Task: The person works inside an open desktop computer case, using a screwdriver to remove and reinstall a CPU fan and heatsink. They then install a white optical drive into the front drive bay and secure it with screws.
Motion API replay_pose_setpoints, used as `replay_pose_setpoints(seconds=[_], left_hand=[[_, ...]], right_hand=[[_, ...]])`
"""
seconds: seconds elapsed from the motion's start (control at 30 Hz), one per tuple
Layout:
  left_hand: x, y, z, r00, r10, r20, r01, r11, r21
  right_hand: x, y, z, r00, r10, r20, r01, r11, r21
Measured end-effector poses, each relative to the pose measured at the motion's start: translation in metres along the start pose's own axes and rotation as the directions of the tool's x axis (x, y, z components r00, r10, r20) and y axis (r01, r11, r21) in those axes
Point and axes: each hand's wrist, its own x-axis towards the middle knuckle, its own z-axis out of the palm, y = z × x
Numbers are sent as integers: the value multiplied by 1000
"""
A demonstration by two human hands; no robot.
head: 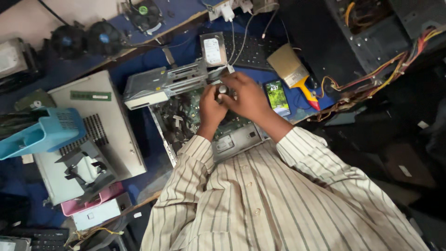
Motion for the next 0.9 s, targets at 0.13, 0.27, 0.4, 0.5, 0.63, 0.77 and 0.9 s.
replay_pose_setpoints(seconds=[0.13, 0.27, 0.4, 0.5, 0.63, 0.77, 0.9], left_hand=[[5, -1, -1, 999, -26, 31, 27, 999, -28], [5, 1, 0, 992, -119, 52, 123, 990, -66], [7, 3, -2, 998, -52, 23, 53, 998, -46], [8, 1, -2, 993, -106, 44, 107, 994, -13], [9, -3, -3, 998, -59, 33, 59, 998, -5], [7, -4, -3, 998, -44, 37, 43, 999, 6], [8, -4, -5, 998, -52, 29, 52, 998, -29]], right_hand=[[-1, -3, -3, 997, -40, -72, 57, 963, 262], [-1, 1, 3, 993, 121, 9, -110, 868, 484], [-6, 7, 5, 990, 139, 20, -129, 840, 527], [-8, 8, 4, 945, 298, 135, -316, 723, 614], [-7, 6, 0, 888, 370, 274, -403, 336, 852], [-11, 9, -3, 853, 406, 329, -439, 213, 873], [-13, 17, 7, 895, 353, 273, -381, 288, 879]])
